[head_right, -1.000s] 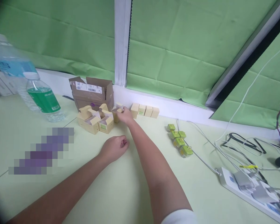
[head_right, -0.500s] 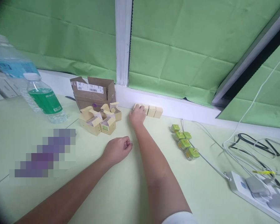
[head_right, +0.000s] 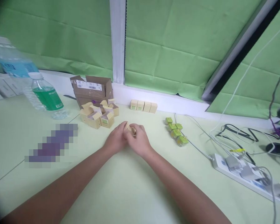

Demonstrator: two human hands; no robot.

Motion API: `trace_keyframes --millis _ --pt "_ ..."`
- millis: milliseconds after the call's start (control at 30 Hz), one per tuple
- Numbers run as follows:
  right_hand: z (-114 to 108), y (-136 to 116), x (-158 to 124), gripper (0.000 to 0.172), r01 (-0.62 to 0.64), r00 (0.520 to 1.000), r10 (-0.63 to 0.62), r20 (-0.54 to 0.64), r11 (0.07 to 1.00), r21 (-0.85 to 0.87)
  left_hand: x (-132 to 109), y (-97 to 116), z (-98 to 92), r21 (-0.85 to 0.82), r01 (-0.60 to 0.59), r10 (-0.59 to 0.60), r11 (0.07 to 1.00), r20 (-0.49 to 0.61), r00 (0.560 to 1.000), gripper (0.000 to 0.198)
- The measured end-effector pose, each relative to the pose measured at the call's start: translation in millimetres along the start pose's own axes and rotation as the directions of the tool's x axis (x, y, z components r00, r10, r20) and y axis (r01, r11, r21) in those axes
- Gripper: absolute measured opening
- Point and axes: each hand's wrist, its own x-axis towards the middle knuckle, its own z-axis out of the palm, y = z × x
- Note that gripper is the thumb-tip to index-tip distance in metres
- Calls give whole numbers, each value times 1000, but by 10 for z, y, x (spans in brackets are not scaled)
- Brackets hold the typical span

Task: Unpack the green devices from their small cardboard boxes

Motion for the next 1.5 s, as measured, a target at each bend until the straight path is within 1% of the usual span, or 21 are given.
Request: trace_keyframes --millis 67,167,233,300,400,533,733,900,1000,1100,1167,1200,1267,1333,1367,1433,1500 --pt "-134 46 -111 31 -33 997 26 71 995 96 -40 44 -32 -30 -65 66 997 39 997 60" --pt "-326 121 -173 23 -25 990 2 140 987 160 -80 86 -86 -47 -205 209 978 109 972 53" --pt "-425 153 -203 26 -2 986 -23 164 988 155 -93 111 -127 -60 -283 289 957 163 943 47" --pt "-498 163 -241 32 4 978 -32 204 991 137 -101 136 -168 -71 -328 335 942 200 921 49" --pt "-572 144 -304 41 10 968 -36 248 994 106 -118 168 -219 -79 -355 363 932 250 897 57" --pt "-612 102 -363 58 72 958 -83 275 996 52 -140 206 -261 -58 -394 392 917 314 865 56" --pt "-584 100 -376 56 79 950 -97 298 994 71 -146 271 -315 -50 -392 383 919 355 853 36" --pt "-578 89 -380 57 71 951 -93 296 994 82 -148 281 -362 -40 -400 389 916 338 857 41" --pt "-552 40 -421 54 108 946 -119 302 993 52 -151 274 -376 -11 -414 393 910 341 854 38" --pt "-491 0 -474 58 191 945 -165 282 979 -67 -157 278 -359 -30 -405 391 914 338 856 39" --pt "-447 18 -484 59 239 946 -194 259 959 -155 -162 284 -337 -53 -381 375 923 340 862 38" --pt "-431 48 -474 59 241 950 -197 244 956 -169 -165 287 -327 -55 -366 362 929 339 868 39" --pt "-423 142 -422 54 187 965 -162 207 976 -108 -169 289 -322 -40 -338 331 940 337 882 44" --pt "-446 256 -345 50 79 984 -79 157 997 8 -169 291 -346 -16 -313 301 950 324 897 53" --pt "-463 309 -307 47 44 990 -49 134 998 38 -167 293 -369 -8 -306 292 952 320 901 55" --pt "-491 385 -251 44 53 996 -57 76 998 45 -158 303 -433 3 -290 275 957 309 911 58" --pt "-490 415 -231 40 141 990 -142 -22 990 -18 -143 318 -508 10 -264 249 965 294 923 58"
